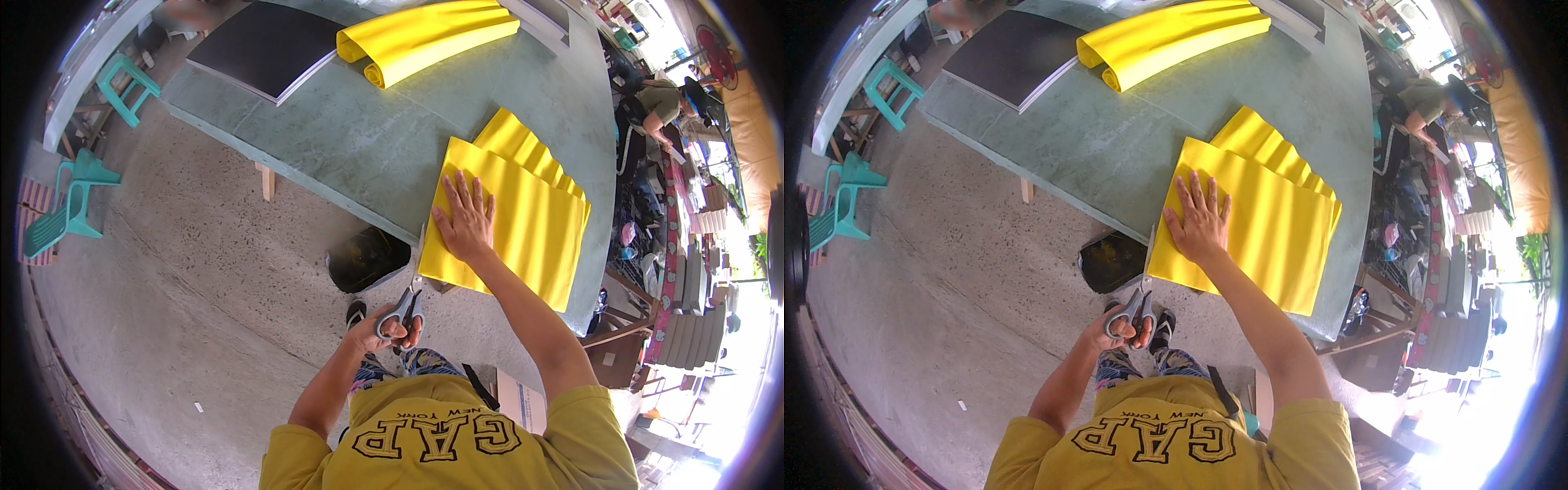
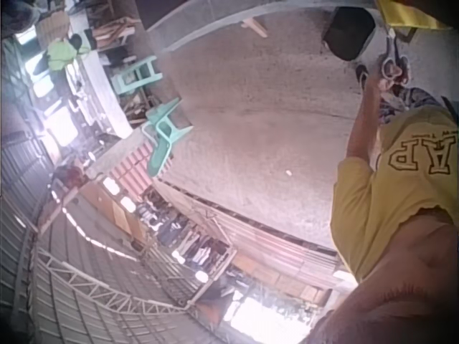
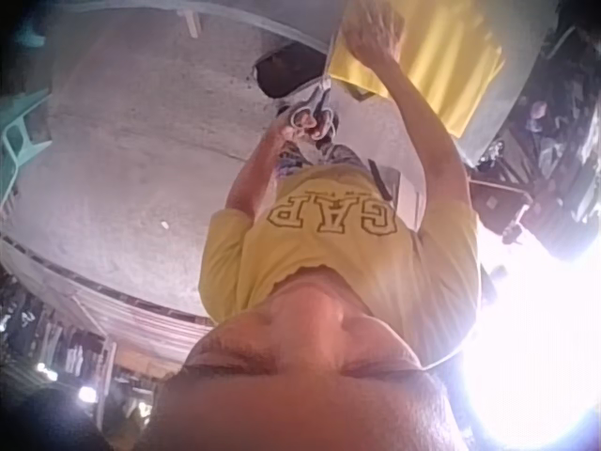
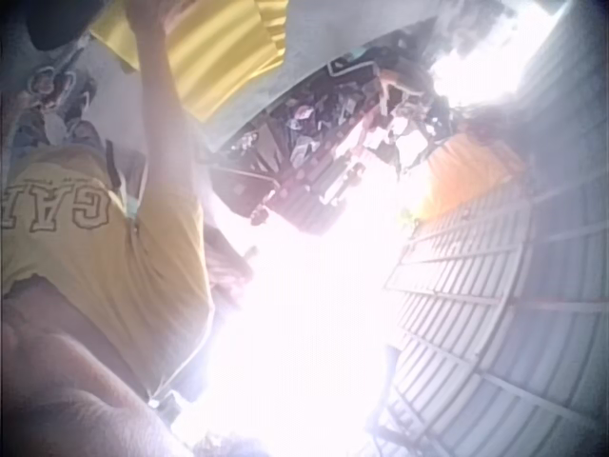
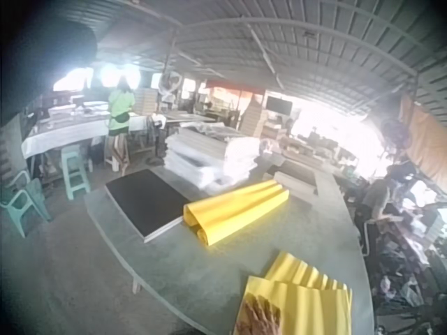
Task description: The person cuts a yellow sheet of paper using scissors. The person trims the edges of the sheet and then cuts it into smaller rectangular pieces on a work table.
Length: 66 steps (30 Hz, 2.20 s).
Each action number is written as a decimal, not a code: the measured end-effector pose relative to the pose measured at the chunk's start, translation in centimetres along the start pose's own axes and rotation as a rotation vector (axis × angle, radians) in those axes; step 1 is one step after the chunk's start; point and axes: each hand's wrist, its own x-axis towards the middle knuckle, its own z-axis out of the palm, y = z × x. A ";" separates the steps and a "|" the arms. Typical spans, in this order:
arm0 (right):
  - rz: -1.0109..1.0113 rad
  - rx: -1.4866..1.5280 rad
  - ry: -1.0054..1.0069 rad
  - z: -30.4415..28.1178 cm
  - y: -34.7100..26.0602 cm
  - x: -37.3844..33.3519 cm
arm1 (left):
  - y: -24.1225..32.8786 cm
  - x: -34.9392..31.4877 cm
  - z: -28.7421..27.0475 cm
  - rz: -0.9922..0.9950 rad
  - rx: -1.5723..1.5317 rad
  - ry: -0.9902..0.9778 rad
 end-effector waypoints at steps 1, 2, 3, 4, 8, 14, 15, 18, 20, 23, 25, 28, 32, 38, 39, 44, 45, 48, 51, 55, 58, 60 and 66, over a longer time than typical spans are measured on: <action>-0.002 0.003 0.000 0.0 0.0 0.0 | 0.1 -0.1 0.0 0.012 -0.004 -0.001; -0.004 0.006 0.000 0.0 0.0 0.0 | 0.1 -0.3 -0.1 0.024 -0.009 -0.002; -0.004 0.008 0.005 0.0 0.0 -0.1 | 0.1 -0.3 -0.2 0.030 -0.018 0.004; -0.004 0.010 0.010 0.0 0.1 -0.1 | 0.0 -0.3 -0.3 0.036 -0.028 0.009; -0.004 0.023 0.007 -0.1 0.1 0.0 | -0.3 -0.5 -0.3 0.089 -0.027 0.046; -0.007 0.024 0.013 0.0 0.1 0.0 | 0.1 -0.5 0.0 0.018 -0.047 0.080; -0.004 0.024 0.009 0.0 0.1 0.0 | 0.1 -0.6 -0.1 0.106 -0.057 0.091; 0.003 0.020 -0.002 0.0 -0.1 0.0 | 0.9 -1.0 -0.4 0.293 -0.049 0.101; 0.006 0.013 -0.010 -0.1 -0.1 0.0 | 2.1 -1.4 0.0 0.224 -0.059 0.057; -0.009 0.052 0.003 -0.2 0.0 0.1 | 2.1 -2.3 0.2 0.143 0.010 0.017; -0.040 0.066 0.115 0.0 0.2 -0.1 | 1.5 -3.1 0.6 0.083 0.082 0.018; -0.123 0.210 0.211 -0.1 0.9 -0.5 | 0.7 -4.6 1.3 0.028 0.079 0.064; -0.332 0.266 0.055 -3.6 -0.4 -3.1 | -0.7 -6.2 1.7 0.062 -0.012 0.035; -0.357 0.236 -0.159 -5.3 0.3 -5.6 | -2.6 -7.1 1.1 -0.067 0.056 -0.050; -0.349 0.274 -0.190 -5.2 0.6 -5.5 | -2.4 -6.8 1.5 -0.100 0.083 -0.082; -0.380 0.423 -0.265 -6.1 1.8 -4.7 | -2.6 -6.2 3.0 -0.126 0.115 -0.099; -0.377 0.460 -0.278 -6.2 1.9 -4.7 | -3.0 -6.0 2.8 -0.120 0.126 -0.106; -0.339 0.522 -0.303 -6.7 1.8 -4.5 | -3.6 -5.2 2.0 -0.112 0.098 -0.138; -0.406 0.469 -0.264 -6.9 1.8 -4.3 | -3.4 -2.8 1.3 -0.138 -0.059 -0.127; -0.250 0.628 -0.220 -6.5 1.9 -2.3 | -1.0 0.4 0.5 -0.065 -0.005 -0.082; -0.116 0.420 0.092 -3.1 2.5 0.5 | -0.2 2.1 0.2 -0.017 -0.063 -0.162; -0.075 0.199 0.180 -0.2 2.4 1.9 | -0.3 2.7 0.2 0.004 -0.081 -0.170; -0.074 0.090 0.104 0.6 1.6 1.5 | 0.5 3.3 -0.4 0.011 -0.125 -0.104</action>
